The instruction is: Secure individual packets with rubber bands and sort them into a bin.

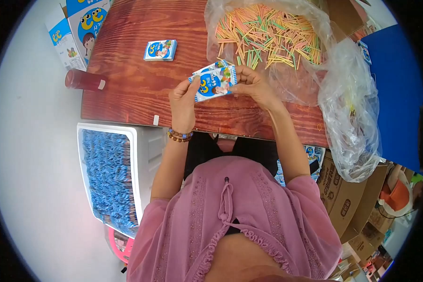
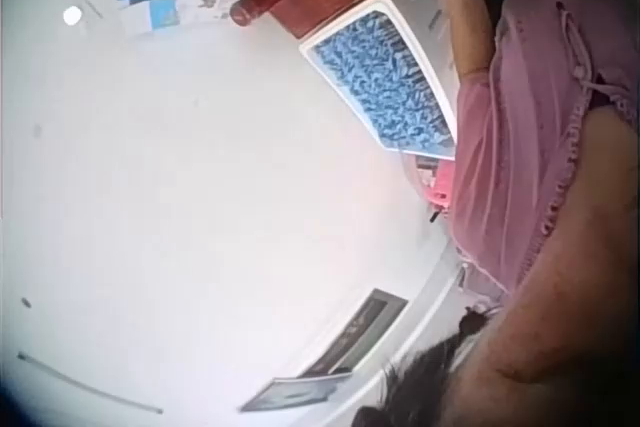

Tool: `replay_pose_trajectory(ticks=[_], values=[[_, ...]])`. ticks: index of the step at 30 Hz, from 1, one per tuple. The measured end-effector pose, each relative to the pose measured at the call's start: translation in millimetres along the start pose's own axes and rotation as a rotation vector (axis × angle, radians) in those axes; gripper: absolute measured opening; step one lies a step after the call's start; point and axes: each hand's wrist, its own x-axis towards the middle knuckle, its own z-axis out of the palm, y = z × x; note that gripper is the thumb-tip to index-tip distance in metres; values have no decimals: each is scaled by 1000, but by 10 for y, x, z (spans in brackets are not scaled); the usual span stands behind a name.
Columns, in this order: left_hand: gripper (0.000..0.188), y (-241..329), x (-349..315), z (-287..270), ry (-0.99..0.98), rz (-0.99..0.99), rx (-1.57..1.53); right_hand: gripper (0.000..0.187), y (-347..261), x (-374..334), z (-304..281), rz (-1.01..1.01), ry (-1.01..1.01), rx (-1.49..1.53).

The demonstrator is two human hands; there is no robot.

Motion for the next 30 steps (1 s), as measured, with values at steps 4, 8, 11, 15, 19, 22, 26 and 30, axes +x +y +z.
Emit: replay_pose_trajectory(ticks=[4,8,11,15,19,22,26,30], values=[[19,85,-89,88,-23,-210,-442,32,22,-40,-77,33,-64,66],[20,23,-148,95,17,-216,-434,26,-75,-56,-5,157,-46,87],[20,-19,-117,67,3,-75,-316,18,-61,12,-26,85,-39,-21],[18,86,-135,131,6,-114,-338,14,-7,44,-84,62,-6,-83],[16,70,-134,100,-65,-96,-171,15,-71,6,-23,4,-35,-113],[16,52,-140,96,-44,-106,-166,16,-66,26,37,18,-18,-65],[16,63,-135,121,-27,-120,-215,17,-45,33,25,20,7,-134],[15,-42,-124,136,24,-73,-222,15,9,24,22,-10,31,-134]])
